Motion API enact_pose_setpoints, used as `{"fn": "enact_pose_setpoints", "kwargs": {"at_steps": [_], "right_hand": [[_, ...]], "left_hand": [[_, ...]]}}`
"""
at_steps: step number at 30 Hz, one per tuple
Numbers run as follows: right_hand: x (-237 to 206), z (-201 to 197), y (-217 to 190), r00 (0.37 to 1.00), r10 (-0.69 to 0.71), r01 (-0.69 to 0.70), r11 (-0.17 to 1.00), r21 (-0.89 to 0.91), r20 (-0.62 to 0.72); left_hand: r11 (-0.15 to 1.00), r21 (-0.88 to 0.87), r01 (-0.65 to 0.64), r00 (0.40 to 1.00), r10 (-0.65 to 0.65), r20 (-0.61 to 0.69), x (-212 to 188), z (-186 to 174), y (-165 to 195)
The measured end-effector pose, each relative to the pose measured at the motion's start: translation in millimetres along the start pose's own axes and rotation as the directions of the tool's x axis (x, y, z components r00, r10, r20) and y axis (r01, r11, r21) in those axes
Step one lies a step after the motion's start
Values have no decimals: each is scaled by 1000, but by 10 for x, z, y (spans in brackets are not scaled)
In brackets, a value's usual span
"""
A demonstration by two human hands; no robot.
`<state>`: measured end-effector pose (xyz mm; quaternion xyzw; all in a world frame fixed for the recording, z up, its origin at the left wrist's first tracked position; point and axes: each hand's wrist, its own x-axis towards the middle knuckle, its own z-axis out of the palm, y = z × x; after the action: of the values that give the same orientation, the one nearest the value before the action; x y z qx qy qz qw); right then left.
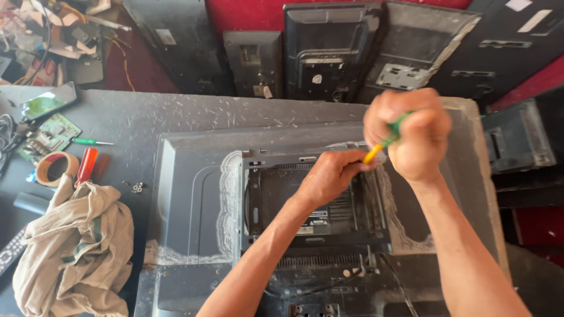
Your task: The person removes screws from a TV stand bracket attached to the back of a flat-screen TV using a screwdriver, then wipes the TV surface with a cloth. The person continues to remove additional screws from the TV back panel.
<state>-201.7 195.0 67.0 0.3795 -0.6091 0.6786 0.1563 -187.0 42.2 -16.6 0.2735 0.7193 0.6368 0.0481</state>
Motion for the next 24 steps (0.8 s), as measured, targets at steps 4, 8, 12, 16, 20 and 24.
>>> {"fn": "enact_pose_setpoints", "kwargs": {"at_steps": [4,8,12,16,20,24], "right_hand": [[67,0,-429,998,0,36,774,-632,56],[126,87,-728,960,249,-280,817,-505,-128],[133,215,-803,946,288,-322,891,-320,-150],[81,250,-849,991,99,-131,519,-845,-93],[38,293,-822,961,183,-261,853,-452,-209],[-11,343,-771,913,227,-395,697,-599,-339]], "left_hand": [[997,-20,-76,996,77,54,3,-40,168],[997,-7,-79,993,79,89,42,-70,284],[1000,2,-16,995,15,94,91,-57,269],[990,-109,-86,996,87,-1,128,-26,198],[986,-165,-9,995,-7,-95,115,-30,180],[995,9,-97,989,98,-112,130,19,187]]}}
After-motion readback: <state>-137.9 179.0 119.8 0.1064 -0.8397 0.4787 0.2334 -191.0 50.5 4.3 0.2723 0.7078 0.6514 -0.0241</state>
